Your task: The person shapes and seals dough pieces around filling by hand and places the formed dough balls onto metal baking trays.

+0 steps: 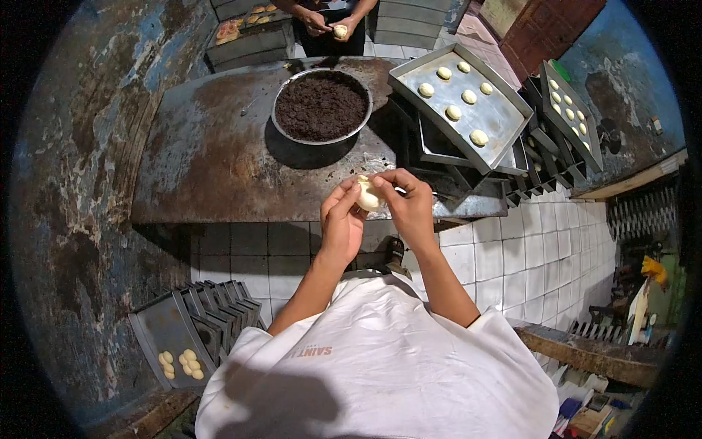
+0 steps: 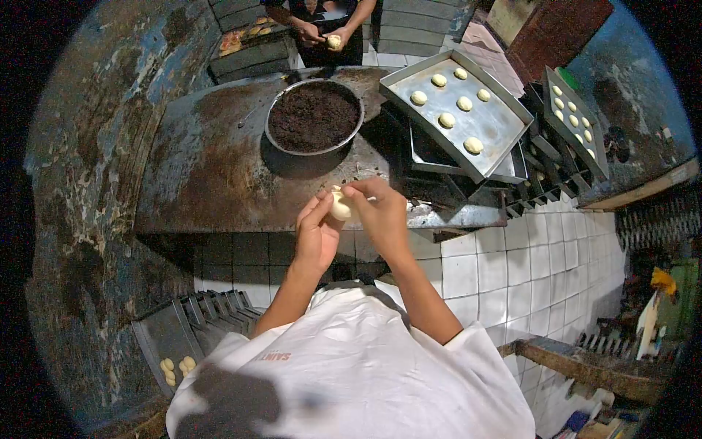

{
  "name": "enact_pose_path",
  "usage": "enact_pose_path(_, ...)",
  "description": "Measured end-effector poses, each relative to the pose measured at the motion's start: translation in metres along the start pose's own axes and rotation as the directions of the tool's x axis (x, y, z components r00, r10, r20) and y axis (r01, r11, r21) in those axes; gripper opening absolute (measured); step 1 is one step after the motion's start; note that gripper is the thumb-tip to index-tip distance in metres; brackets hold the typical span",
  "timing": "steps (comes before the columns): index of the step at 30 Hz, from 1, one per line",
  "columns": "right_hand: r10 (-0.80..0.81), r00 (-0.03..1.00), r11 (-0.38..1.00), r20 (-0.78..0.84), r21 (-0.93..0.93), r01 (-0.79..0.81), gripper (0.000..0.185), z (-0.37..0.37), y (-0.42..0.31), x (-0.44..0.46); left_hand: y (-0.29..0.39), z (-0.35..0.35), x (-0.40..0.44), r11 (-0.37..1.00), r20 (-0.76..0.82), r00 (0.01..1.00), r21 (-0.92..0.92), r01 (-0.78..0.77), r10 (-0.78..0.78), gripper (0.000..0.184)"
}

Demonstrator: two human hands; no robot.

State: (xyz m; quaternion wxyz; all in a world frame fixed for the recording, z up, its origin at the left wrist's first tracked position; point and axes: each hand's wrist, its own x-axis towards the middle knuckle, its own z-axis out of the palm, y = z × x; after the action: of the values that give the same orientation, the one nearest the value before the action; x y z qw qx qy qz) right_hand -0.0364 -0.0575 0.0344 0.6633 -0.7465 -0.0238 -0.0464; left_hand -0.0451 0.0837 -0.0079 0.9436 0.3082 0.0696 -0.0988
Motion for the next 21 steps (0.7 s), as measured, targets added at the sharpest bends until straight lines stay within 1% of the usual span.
enact_pose_path(1,-0.118,0.993,0.988,-0.010,-0.102,0.116,0.021,0.002,0.000,-0.002,-0.002,-0.004,0.000,1.000,0.000,1.000,0.000,0.000,0.000,0.031)
enact_pose_path(2,-0.161,0.987,0.979,0.025,-0.122,0.163,0.027,0.007,-0.003,-0.007,-0.004,-0.007,0.000,1.000,-0.089,0.996,0.014,0.004,-0.003,0.029)
enact_pose_path(3,-0.162,0.986,0.979,0.028,-0.120,0.164,0.027,0.009,-0.003,-0.009,-0.004,-0.008,0.000,1.000,-0.178,0.984,0.028,0.008,-0.003,0.028)
enact_pose_path(4,-0.212,0.975,0.944,0.071,-0.245,0.223,0.028,0.009,-0.003,-0.011,-0.005,-0.007,-0.001,1.000,-0.179,0.984,0.029,0.008,-0.002,0.028)
enact_pose_path(5,-0.257,0.959,0.887,0.119,-0.364,0.283,0.030,0.008,-0.003,-0.012,-0.007,-0.005,0.000,0.999,-0.131,0.990,0.028,-0.041,0.044,0.028)
enact_pose_path(6,-0.259,0.959,0.887,0.118,-0.365,0.284,0.030,0.007,-0.003,-0.011,-0.007,-0.001,0.000,0.996,-0.080,0.993,0.023,-0.089,0.091,0.028)
enact_pose_path(7,-0.315,0.947,0.850,0.064,-0.425,0.311,0.029,0.007,-0.004,-0.008,-0.008,0.003,0.000,0.996,-0.078,0.993,0.023,-0.089,0.091,0.028)
enact_pose_path(9,-0.431,0.902,0.765,-0.033,-0.543,0.346,0.028,0.007,-0.005,-0.001,-0.007,0.011,0.001,0.986,0.009,0.986,0.026,-0.164,0.164,0.026)
enact_pose_path(10,-0.436,0.898,0.770,-0.055,-0.539,0.341,0.025,0.004,-0.006,0.003,-0.008,0.012,0.002,0.986,0.011,0.986,0.027,-0.164,0.164,0.026)
enact_pose_path(11,-0.442,0.894,0.775,-0.077,-0.534,0.337,0.023,0.001,-0.007,0.008,-0.010,0.014,0.004,0.976,0.060,0.976,0.045,-0.213,0.210,0.026)
enact_pose_path(12,-0.189,0.980,0.965,-0.063,-0.198,0.174,0.019,-0.002,-0.007,0.012,-0.012,0.017,0.007,0.963,0.110,0.961,0.060,-0.263,0.255,0.025)
enact_pose_path(13,0.054,0.998,0.987,0.044,0.148,-0.060,0.017,-0.007,-0.007,0.015,-0.016,0.018,0.010,0.964,0.113,0.961,0.060,-0.261,0.253,0.025)
enact_pose_path(14,0.111,0.989,0.982,0.100,0.143,-0.125,0.015,-0.013,-0.003,0.018,-0.022,0.019,0.015,0.955,0.095,0.956,0.081,-0.287,0.279,0.025)
enact_pose_path(15,0.113,0.989,0.982,0.096,0.142,-0.126,0.015,-0.015,0.002,0.019,-0.027,0.022,0.018,0.945,0.076,0.950,0.101,-0.311,0.304,0.025)
enact_pose_path(16,0.082,0.996,0.990,0.028,0.117,-0.085,0.012,-0.014,0.007,0.019,-0.031,0.027,0.023,0.947,0.077,0.951,0.103,-0.305,0.299,0.025)
enact_pose_path(17,0.051,0.998,0.995,-0.041,0.090,-0.047,0.009,-0.013,0.010,0.018,-0.037,0.031,0.028,0.948,-0.011,0.956,0.128,-0.291,0.294,0.024)
enact_pose_path(18,0.048,0.994,0.998,-0.097,-0.026,-0.050,0.012,-0.012,0.012,0.017,-0.042,0.035,0.032,0.950,-0.098,0.952,0.152,-0.272,0.288,0.023)
enact_pose_path(19,0.049,0.993,0.998,-0.104,-0.023,-0.052,0.012,-0.015,0.013,0.017,-0.046,0.034,0.039,0.951,-0.094,0.955,0.155,-0.267,0.283,0.023)
enact_pose_path(21,-0.090,0.994,0.976,-0.061,-0.206,0.076,0.027,-0.027,0.015,0.019,-0.051,0.034,0.054,0.979,-0.183,0.972,0.170,-0.117,0.148,0.021)
